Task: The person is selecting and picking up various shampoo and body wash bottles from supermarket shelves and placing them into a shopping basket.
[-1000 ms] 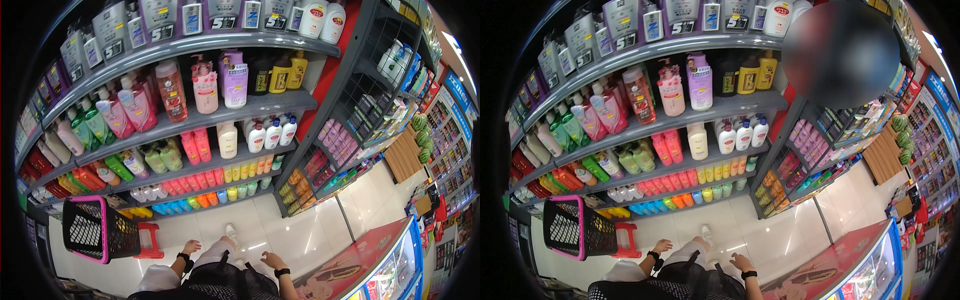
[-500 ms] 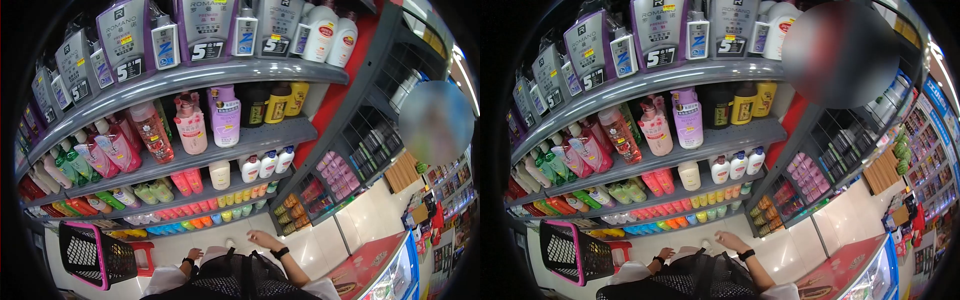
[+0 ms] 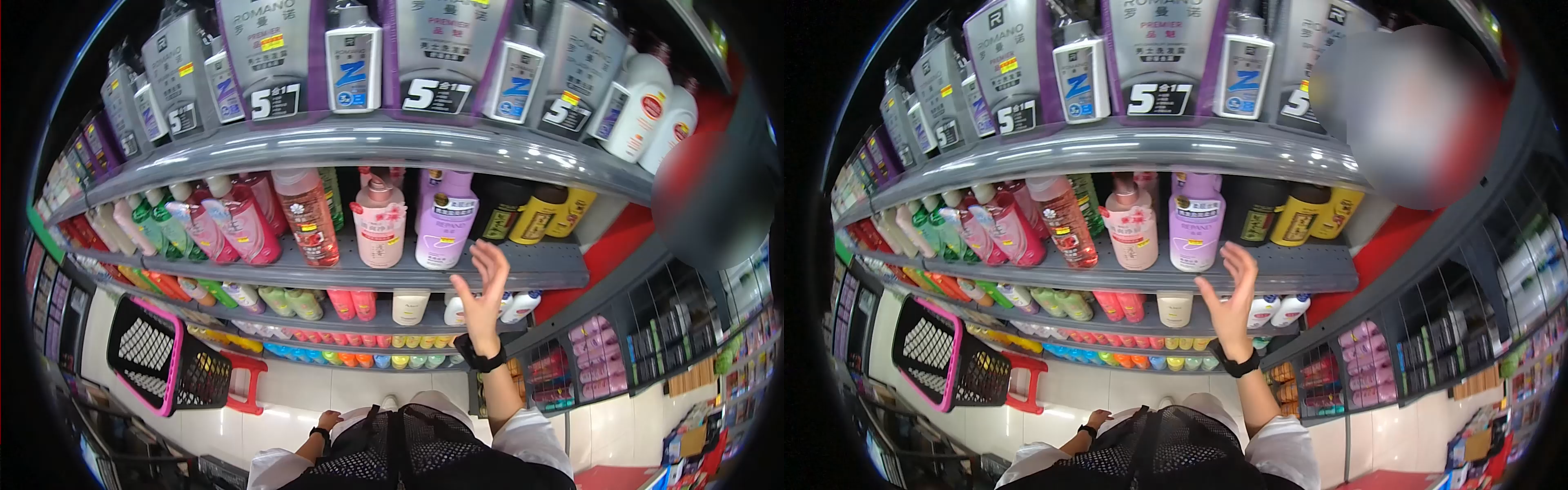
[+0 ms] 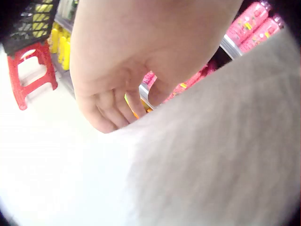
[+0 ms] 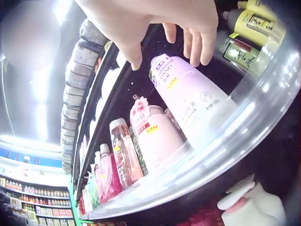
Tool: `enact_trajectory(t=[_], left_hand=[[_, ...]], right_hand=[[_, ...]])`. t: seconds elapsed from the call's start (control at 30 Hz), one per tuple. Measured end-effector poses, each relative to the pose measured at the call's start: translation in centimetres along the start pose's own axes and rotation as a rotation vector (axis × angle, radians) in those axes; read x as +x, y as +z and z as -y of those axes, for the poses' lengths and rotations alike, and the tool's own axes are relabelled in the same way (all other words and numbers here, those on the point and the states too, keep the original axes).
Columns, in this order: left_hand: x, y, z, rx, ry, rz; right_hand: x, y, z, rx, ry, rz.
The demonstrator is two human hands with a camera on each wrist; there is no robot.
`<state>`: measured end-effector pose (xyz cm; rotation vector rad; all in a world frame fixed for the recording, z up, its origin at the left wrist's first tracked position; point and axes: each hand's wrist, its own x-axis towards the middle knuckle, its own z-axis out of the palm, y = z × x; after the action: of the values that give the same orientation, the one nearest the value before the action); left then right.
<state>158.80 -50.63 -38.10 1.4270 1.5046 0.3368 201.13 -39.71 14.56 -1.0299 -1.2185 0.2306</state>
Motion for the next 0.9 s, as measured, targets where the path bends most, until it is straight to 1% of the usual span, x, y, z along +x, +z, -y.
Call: enact_trajectory(t=[0.03,0.1,0.13,0.17,0.2,0.23,0.27,0.33,0.37,0.43,0.47,0.57,0.63,0.7,0.77,0.83,0.87,0.9], left_hand=[[-1.8,0.2,-0.7,-0.017,-0.021,-0.024],[-5.9,0.2,-2.3,-0.290,-0.372,-0.143],[-7.4,1.3,-0.7,0.045,-0.232,-0.179],[-9.9,1.3,-2.9,-0.132,-0.388,-0.245],[-10.9,2.6,-2.0,-0.240,-0.415,-0.278],[-12.0,3.7,0.1,-0.336,-0.438,-0.314],[-14.1,5.2,0.7,-0.352,-0.460,-0.345],[-17.0,7.5,1.1,0.387,-0.036,-0.281],[-17.4,7.7,1.3,0.384,-0.052,-0.300],[-22.8,9.4,3.3,0.270,-0.114,-0.324],[-24.6,9.8,2.7,0.211,-0.139,-0.331],[-23.1,12.3,1.9,0.034,-0.213,-0.349],[-21.2,13.0,0.9,-0.087,-0.243,-0.370],[-20.0,13.2,0.8,-0.218,-0.292,-0.372],[-17.8,13.8,0.8,-0.338,-0.332,-0.370],[-17.9,14.3,0.8,-0.449,-0.365,-0.363],[-17.7,14.1,0.9,-0.309,-0.399,-0.354],[-17.7,12.7,-1.0,-0.170,-0.433,-0.344]], right_hand=[[1.0,0.3,-0.4,0.036,-0.029,0.006],[2.2,1.1,-1.4,0.064,-0.030,0.030],[2.6,1.4,-2.0,0.064,0.021,0.057],[2.9,1.7,-2.6,0.087,0.022,0.093],[2.9,2.1,-3.2,0.084,0.052,0.080],[2.7,2.7,-3.4,0.084,0.085,0.059],[2.7,3.0,-2.5,0.016,0.060,0.027],[2.6,3.2,-2.7,0.047,0.116,-0.003],[2.6,3.3,-2.8,0.064,0.136,-0.011],[2.5,3.3,-2.8,0.067,0.120,-0.019],[2.4,3.0,-2.9,0.061,0.118,-0.009],[2.1,2.7,-2.3,0.082,0.121,0.007],[2.2,2.6,-1.9,0.018,0.062,-0.013],[1.8,2.1,-1.6,0.056,0.069,0.006],[1.4,1.8,-1.9,0.172,0.037,-0.050],[0.7,0.9,-3.5,0.180,0.058,-0.013],[0.5,0.6,-3.9,0.159,0.092,0.012],[0.5,0.4,-4.1,0.138,0.126,0.038]])
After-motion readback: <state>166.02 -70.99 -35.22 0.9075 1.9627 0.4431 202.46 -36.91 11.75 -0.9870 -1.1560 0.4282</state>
